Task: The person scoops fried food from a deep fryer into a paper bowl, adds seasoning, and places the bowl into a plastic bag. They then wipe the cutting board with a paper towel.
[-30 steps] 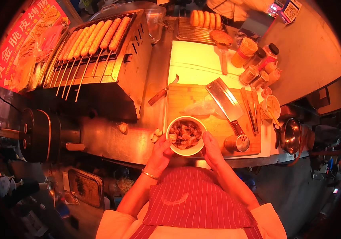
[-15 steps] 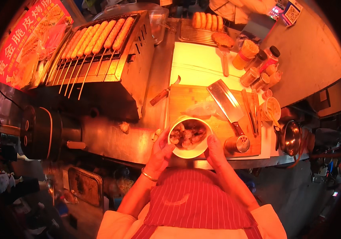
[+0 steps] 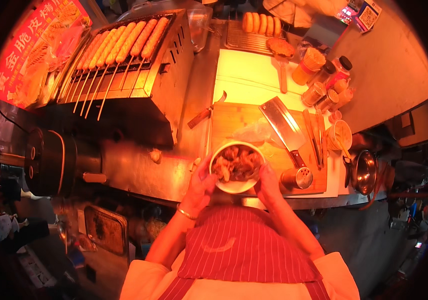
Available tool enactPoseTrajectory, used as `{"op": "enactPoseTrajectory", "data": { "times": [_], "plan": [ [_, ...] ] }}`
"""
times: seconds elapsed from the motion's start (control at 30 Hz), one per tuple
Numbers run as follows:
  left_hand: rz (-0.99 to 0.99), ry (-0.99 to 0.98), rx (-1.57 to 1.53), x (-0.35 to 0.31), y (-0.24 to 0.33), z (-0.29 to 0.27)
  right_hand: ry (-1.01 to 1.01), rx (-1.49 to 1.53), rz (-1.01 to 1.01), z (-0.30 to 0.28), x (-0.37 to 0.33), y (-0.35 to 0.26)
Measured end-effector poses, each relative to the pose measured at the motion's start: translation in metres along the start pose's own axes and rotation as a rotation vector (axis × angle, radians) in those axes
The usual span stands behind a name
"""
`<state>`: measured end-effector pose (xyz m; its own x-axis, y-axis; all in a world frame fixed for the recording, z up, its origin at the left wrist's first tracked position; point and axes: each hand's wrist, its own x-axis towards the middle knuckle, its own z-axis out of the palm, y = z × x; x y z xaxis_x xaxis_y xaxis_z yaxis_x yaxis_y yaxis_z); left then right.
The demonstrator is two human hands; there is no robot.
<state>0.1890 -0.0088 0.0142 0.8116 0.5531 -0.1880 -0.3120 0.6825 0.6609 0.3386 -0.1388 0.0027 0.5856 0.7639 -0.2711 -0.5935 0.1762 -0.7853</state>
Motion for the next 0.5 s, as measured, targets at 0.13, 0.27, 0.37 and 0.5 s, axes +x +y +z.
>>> {"op": "enactPoseTrajectory", "data": {
  "times": [0.13,0.27,0.37,0.5],
  "plan": [
    [-0.148,0.097,-0.056,-0.016,-0.006,-0.003,0.082,-0.023,0.152,-0.010,-0.012,0.019],
    [-0.003,0.040,-0.028,-0.011,0.015,0.015,-0.052,0.022,0.008,0.015,-0.007,-0.007],
    [0.044,-0.016,-0.029,-0.005,0.017,0.020,-0.097,0.014,-0.060,0.022,-0.004,-0.014],
    [-0.104,0.052,-0.044,-0.012,-0.006,-0.009,0.029,-0.071,0.096,-0.001,-0.009,0.011]
  ]
}}
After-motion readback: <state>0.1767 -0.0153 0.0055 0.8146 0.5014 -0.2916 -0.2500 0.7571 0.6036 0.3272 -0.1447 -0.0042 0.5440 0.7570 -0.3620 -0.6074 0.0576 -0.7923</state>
